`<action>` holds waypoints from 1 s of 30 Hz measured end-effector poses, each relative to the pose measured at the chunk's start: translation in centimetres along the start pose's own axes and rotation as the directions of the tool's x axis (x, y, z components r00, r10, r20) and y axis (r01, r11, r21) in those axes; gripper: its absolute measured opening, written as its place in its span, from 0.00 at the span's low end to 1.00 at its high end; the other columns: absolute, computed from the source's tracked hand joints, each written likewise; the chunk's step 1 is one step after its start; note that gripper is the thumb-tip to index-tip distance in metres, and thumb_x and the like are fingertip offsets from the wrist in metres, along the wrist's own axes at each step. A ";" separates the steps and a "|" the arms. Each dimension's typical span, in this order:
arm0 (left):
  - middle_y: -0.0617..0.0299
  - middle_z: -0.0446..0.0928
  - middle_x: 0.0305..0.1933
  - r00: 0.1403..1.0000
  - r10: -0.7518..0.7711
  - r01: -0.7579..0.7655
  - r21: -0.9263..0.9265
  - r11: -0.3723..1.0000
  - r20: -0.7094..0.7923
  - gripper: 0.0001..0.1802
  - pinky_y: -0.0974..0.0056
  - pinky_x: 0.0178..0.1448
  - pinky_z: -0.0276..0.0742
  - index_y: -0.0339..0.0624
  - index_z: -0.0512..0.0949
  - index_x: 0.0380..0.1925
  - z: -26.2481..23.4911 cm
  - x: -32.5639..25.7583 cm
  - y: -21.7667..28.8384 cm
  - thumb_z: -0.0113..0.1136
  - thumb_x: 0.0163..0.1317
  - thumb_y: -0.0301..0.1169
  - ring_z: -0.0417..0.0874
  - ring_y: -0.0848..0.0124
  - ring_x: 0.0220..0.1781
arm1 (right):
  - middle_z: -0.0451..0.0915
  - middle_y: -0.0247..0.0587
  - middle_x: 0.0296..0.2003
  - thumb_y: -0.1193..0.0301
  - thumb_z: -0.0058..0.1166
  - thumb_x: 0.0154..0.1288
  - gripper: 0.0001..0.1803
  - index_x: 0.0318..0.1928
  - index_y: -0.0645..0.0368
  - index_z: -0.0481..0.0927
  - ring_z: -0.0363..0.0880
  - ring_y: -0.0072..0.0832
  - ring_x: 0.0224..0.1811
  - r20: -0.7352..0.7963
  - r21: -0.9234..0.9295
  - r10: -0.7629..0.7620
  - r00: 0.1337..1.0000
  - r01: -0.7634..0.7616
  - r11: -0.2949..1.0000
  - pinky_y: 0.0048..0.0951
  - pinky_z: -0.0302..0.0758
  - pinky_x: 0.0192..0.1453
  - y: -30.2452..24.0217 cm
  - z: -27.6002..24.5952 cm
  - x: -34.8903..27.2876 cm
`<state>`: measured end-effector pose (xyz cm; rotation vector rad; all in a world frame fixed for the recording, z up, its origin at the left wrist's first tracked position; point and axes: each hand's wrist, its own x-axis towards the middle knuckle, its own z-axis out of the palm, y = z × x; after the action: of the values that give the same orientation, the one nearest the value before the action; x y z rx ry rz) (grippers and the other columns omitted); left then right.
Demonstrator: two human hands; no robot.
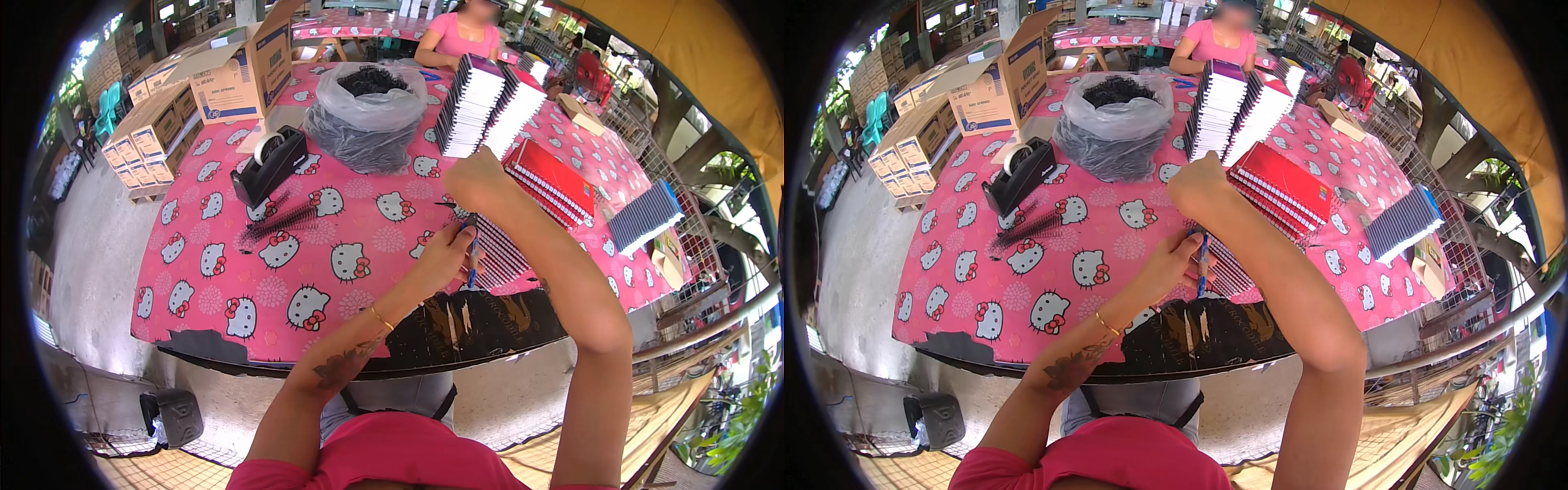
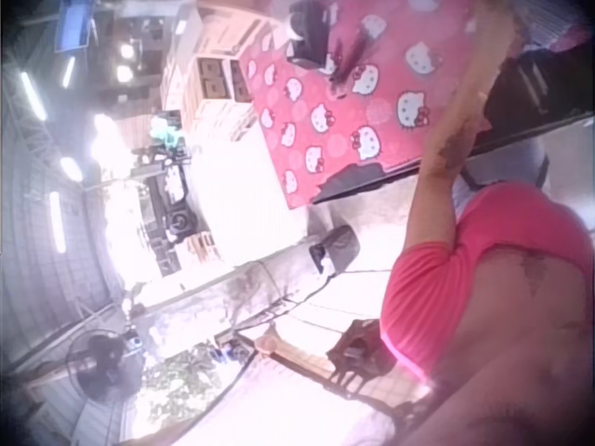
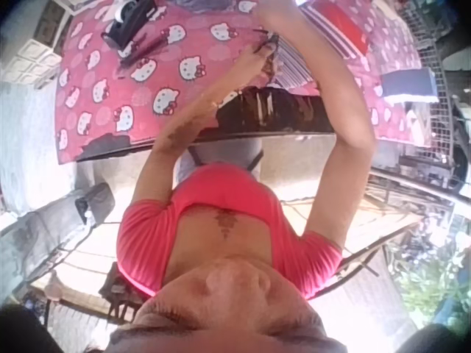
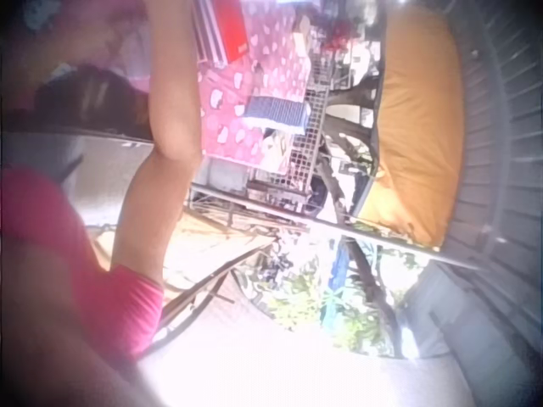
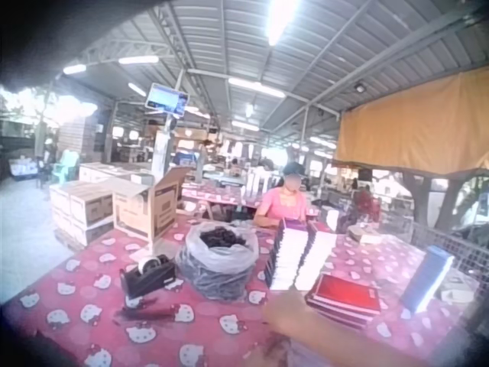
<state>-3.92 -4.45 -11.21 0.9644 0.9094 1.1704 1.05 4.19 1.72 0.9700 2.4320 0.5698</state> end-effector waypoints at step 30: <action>0.49 0.80 0.38 0.999 -0.037 0.036 0.027 0.999 0.012 0.20 0.61 0.27 0.84 0.34 0.68 0.50 -0.6 -0.4 -1.4 0.42 0.74 0.42 0.88 0.60 0.33 | 0.85 0.42 0.29 0.66 0.64 0.54 0.08 0.31 0.56 0.86 0.86 0.37 0.34 -0.115 0.041 -0.037 0.993 0.042 0.998 0.38 0.79 0.35 -1.0 2.0 1.0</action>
<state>-4.17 -4.92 -12.67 0.9725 0.9312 1.1224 1.00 4.65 -0.66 0.9279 2.5684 0.5760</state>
